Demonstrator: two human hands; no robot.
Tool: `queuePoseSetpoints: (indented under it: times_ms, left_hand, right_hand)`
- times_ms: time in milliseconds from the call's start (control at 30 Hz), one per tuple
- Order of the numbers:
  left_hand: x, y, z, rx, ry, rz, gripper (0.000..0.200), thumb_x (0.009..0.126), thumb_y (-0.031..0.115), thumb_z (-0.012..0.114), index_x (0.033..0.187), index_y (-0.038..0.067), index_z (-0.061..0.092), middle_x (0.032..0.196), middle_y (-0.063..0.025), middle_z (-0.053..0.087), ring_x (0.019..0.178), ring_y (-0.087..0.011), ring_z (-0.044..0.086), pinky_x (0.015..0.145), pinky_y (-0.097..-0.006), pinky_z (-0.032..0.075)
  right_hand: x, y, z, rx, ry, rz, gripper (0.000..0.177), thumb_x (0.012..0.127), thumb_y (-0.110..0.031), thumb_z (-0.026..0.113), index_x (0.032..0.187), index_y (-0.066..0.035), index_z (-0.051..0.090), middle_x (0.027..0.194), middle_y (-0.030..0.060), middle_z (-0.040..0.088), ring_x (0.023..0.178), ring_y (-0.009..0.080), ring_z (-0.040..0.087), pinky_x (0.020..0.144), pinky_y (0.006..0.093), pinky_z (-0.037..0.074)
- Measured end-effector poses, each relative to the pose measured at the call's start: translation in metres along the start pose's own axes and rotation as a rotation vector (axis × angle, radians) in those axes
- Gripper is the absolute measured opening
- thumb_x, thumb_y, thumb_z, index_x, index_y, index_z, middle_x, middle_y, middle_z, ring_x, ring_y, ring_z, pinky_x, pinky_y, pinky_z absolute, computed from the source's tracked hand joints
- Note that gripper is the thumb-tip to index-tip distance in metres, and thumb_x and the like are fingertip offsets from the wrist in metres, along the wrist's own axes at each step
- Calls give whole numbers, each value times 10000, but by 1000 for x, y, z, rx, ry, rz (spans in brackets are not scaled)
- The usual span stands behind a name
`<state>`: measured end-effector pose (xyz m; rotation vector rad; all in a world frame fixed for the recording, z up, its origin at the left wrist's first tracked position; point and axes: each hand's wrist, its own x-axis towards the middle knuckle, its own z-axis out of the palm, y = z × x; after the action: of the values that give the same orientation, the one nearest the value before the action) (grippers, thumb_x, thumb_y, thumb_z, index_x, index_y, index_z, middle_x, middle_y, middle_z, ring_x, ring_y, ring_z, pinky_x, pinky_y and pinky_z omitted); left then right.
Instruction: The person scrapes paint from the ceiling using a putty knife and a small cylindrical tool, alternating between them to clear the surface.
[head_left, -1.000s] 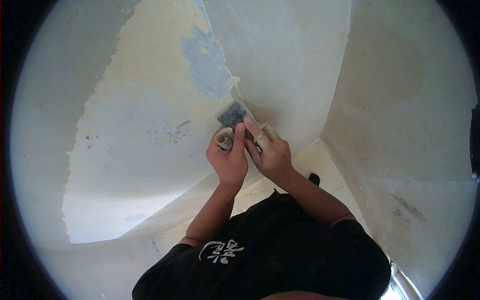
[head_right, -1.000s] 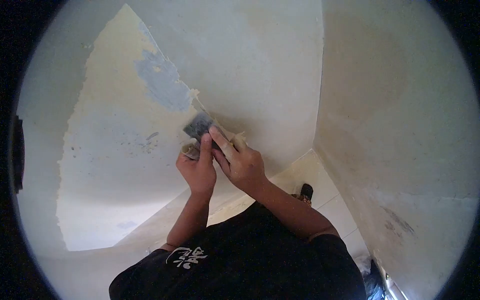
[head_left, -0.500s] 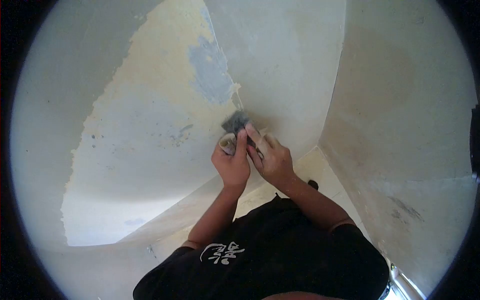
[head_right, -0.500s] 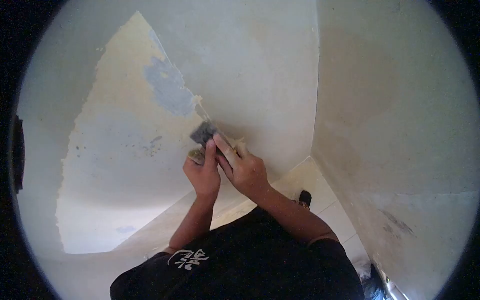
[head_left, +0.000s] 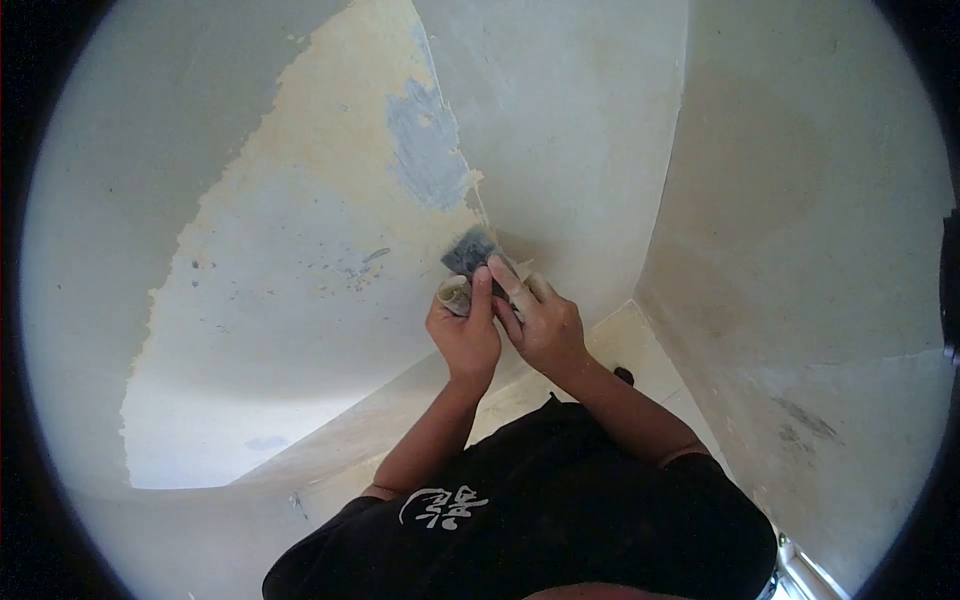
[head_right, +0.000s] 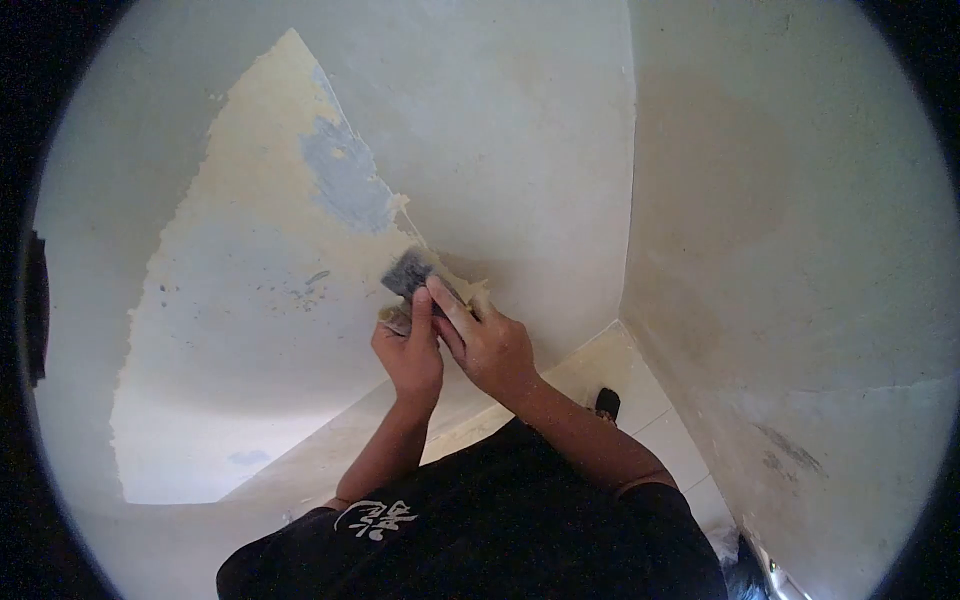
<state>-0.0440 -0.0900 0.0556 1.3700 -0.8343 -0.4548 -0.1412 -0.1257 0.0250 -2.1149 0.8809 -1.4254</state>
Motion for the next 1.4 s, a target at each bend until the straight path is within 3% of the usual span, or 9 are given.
queuePoseSetpoints:
  times_ms: [67,267,333,567,867,1000,1100,1200,1400]
  left_hand:
    - [2,1,3,-40,-9,21,176,919,154,658,812,20,619,726,15,613,650,-45,528,566,-214,426]
    - [5,18,3,83,-30,32,189,906,173,677,818,14,624,724,7,620,651,-50,530,566,-220,425]
    - [-2,-2,1,78,-2,17,196,905,175,678,808,13,623,711,4,617,644,-51,526,561,-223,422]
    - [6,25,5,69,-17,-3,185,905,158,674,818,3,624,728,0,627,666,-54,538,591,-217,439]
    - [1,10,-1,107,-26,-23,180,899,149,681,814,0,627,719,5,621,660,-47,525,580,-221,434]
    - [-1,-8,1,127,-4,41,197,897,158,685,789,5,623,683,13,607,634,-47,516,565,-224,429]
    - [3,0,-2,135,-29,-65,169,895,149,687,796,22,634,712,20,610,634,-45,520,559,-207,410]
    - [2,-8,-4,83,-79,-25,158,898,141,681,806,23,632,728,21,613,648,-47,528,573,-205,420]
    - [6,4,5,61,41,65,174,894,140,687,809,0,627,715,-1,621,648,-49,525,569,-219,432]
  right_hand:
    - [2,6,5,31,50,-41,533,872,-230,661,1378,-193,498,864,122,576,633,277,618,527,374,505]
    - [3,0,2,4,21,27,542,861,-187,673,1373,-168,499,921,153,599,668,298,642,538,378,513]
    - [-9,11,12,32,54,-17,541,860,-176,673,1371,-157,499,920,156,596,677,305,645,540,379,514]
    - [9,0,1,51,35,10,534,861,-181,671,1367,-149,502,892,152,592,673,311,641,538,385,512]
    - [-3,9,13,41,23,15,564,861,-175,664,1391,-136,473,831,137,567,632,295,611,522,379,496]
    - [-20,19,26,77,51,39,571,855,-168,673,1388,-120,475,833,139,570,652,295,614,529,379,498]
    - [-21,19,29,91,70,25,578,851,-165,677,1390,-118,473,847,140,578,659,297,615,537,377,502]
    - [-17,22,26,65,74,-4,581,846,-162,683,1388,-117,477,847,139,581,647,298,612,539,375,502]
    - [0,10,16,75,99,-26,554,843,-165,691,1364,-114,509,820,130,577,614,292,604,530,379,499]
